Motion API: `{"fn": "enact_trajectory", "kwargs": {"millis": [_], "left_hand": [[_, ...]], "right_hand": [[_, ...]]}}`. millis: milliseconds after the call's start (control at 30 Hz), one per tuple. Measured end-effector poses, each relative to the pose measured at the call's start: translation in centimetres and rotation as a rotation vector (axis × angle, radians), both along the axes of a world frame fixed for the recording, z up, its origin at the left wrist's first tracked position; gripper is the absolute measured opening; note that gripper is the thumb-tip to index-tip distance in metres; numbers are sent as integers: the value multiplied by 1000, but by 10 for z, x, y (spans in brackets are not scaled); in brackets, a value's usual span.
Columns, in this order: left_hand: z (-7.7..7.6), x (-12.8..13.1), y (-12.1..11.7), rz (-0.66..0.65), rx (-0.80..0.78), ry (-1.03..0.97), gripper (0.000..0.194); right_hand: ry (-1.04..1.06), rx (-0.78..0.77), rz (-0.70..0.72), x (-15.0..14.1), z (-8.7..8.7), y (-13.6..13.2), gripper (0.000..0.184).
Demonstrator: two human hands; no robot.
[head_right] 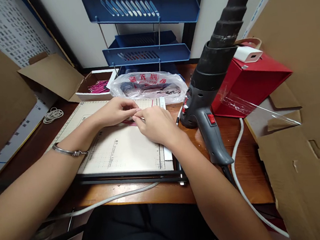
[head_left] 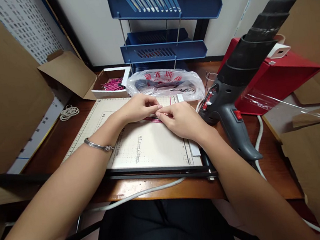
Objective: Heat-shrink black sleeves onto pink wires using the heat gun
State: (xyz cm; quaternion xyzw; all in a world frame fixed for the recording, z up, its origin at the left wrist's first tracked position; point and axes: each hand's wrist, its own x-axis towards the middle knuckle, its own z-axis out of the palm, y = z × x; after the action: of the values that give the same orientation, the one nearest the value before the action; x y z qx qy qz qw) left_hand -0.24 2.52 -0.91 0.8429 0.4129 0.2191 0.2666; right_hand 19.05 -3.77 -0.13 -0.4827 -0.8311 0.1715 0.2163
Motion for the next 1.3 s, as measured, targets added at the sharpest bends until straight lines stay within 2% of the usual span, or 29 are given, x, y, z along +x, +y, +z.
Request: {"fn": "enact_trajectory", "kwargs": {"millis": [233, 633, 767, 900, 1033, 1167, 1300], "left_hand": [[-1, -1, 0, 0, 18, -9, 31], [-1, -1, -2, -9, 21, -29, 32], [0, -1, -4, -2, 26, -36, 31], [1, 1, -6, 0, 37, -46, 29], [2, 2, -7, 21, 48, -58, 28], [2, 1, -6, 48, 70, -75, 26], [1, 0, -5, 64, 84, -71, 26]], "right_hand": [[7, -23, 2, 0, 1, 0, 40], [-8, 23, -51, 7, -5, 7, 37], [35, 35, -42, 11, -6, 10, 35], [92, 45, -105, 17, -5, 15, 43], [177, 64, -139, 22, -6, 19, 43], [207, 107, -180, 24, -7, 21, 41], [326, 184, -219, 24, -2, 19, 38]]}}
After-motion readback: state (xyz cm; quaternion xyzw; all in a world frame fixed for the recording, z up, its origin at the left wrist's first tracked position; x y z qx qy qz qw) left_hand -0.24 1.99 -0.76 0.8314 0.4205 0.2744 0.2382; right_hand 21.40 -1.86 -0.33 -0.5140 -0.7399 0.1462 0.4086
